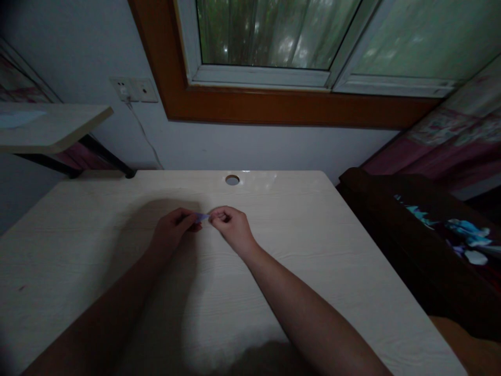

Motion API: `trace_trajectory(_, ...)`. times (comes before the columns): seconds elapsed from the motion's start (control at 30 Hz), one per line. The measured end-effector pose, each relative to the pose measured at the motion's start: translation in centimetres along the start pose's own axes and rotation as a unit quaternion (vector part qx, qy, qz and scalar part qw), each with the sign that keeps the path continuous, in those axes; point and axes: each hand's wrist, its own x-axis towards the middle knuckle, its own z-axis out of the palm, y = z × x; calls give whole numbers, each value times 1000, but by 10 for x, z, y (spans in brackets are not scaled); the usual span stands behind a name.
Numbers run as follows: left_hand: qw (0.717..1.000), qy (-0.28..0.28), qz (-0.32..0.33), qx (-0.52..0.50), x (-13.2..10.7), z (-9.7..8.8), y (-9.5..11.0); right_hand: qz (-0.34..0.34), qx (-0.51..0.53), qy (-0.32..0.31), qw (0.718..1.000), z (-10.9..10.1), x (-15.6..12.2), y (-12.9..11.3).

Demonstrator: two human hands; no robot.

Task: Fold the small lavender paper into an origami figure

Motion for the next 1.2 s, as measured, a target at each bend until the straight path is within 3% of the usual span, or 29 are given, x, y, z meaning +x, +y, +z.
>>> trace_trajectory(0.2, 1000, -17, 5, 6, 0, 1, 0, -24, 7, -8, 1000, 0, -1, -3)
trace_trajectory(0.43, 999, -42, -3, -23, 0, 2, -2, -81, -101, -63, 990, 0, -2, -9)
trace_trajectory(0.73, 998, -58, -1, -40, 1, 3, -9, -70, -97, -72, 990, -1, -2, -10)
trace_trajectory(1.03, 999, -28, 7, -26, 5, 1, -2, -16, -15, -44, 999, -1, -2, -6)
trace_trajectory(1.2, 999, -14, 31, 3, 6, 1, -5, -27, -41, -55, 997, 1, -3, -8)
